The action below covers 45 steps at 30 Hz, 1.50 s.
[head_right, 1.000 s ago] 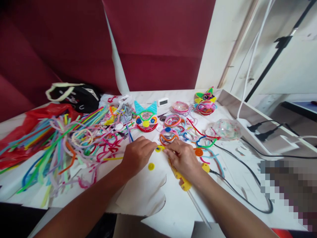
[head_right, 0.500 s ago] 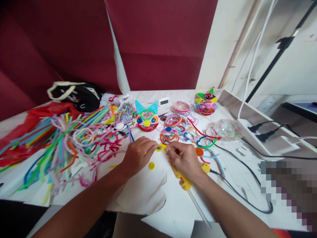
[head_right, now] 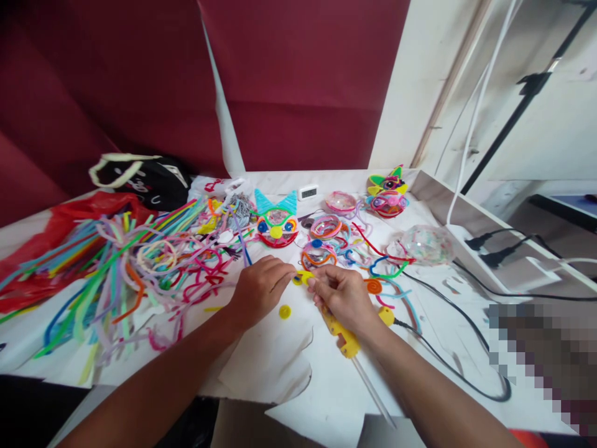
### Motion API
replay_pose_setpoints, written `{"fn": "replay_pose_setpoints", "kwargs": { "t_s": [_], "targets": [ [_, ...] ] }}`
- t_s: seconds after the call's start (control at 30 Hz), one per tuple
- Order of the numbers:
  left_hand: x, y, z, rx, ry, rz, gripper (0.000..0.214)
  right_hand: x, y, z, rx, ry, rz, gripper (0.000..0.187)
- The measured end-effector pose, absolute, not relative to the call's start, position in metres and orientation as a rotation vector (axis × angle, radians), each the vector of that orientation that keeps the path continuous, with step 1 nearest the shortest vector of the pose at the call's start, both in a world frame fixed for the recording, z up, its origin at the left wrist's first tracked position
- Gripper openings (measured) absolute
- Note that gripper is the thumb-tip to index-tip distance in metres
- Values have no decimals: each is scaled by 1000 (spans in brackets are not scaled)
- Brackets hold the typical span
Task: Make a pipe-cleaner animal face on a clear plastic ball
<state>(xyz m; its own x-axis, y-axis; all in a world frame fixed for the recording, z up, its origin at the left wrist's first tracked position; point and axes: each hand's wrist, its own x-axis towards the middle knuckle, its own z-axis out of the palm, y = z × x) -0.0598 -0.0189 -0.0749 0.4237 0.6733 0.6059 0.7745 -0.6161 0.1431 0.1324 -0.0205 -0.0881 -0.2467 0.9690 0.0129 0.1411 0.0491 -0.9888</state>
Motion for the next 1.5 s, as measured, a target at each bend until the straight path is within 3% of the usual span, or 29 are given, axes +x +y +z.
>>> {"fn": "replay_pose_setpoints", "kwargs": {
  "t_s": [0.17,0.27,0.43,0.77,0.93,1.1,1.3,1.5],
  "targets": [
    [-60,-21,-72,-2430,-1196,-759,22,134,-23,-87,-1196,-1984,745,23],
    [-59,-22,-71,-2427,-1163,-740,24,134,-24,-82,-1181,-2055,628,21],
    [-59,-22,-74,-2514,-1216,-879,21,135,-24,-82,-1200,-1992,659,24],
    [-57,-20,-73,-2681,-1451,-1204,15,133,-22,-85,-1161,-1534,1247,35],
    [-60,-14,-68,-2644,-1835,-1647,9,135,-18,-77,-1151,-1502,1177,35],
    [-60,-13,-62,-2482,-2179,-2331,20,132,-24,-77,-1120,-1606,1247,36],
    [-55,-17,-55,-2191,-2193,-2912,29,122,-36,-74,-985,-1806,1516,34],
    [-55,-17,-53,-1940,-2098,-3141,29,119,-39,-72,-872,-1892,1781,35]
  ]
}}
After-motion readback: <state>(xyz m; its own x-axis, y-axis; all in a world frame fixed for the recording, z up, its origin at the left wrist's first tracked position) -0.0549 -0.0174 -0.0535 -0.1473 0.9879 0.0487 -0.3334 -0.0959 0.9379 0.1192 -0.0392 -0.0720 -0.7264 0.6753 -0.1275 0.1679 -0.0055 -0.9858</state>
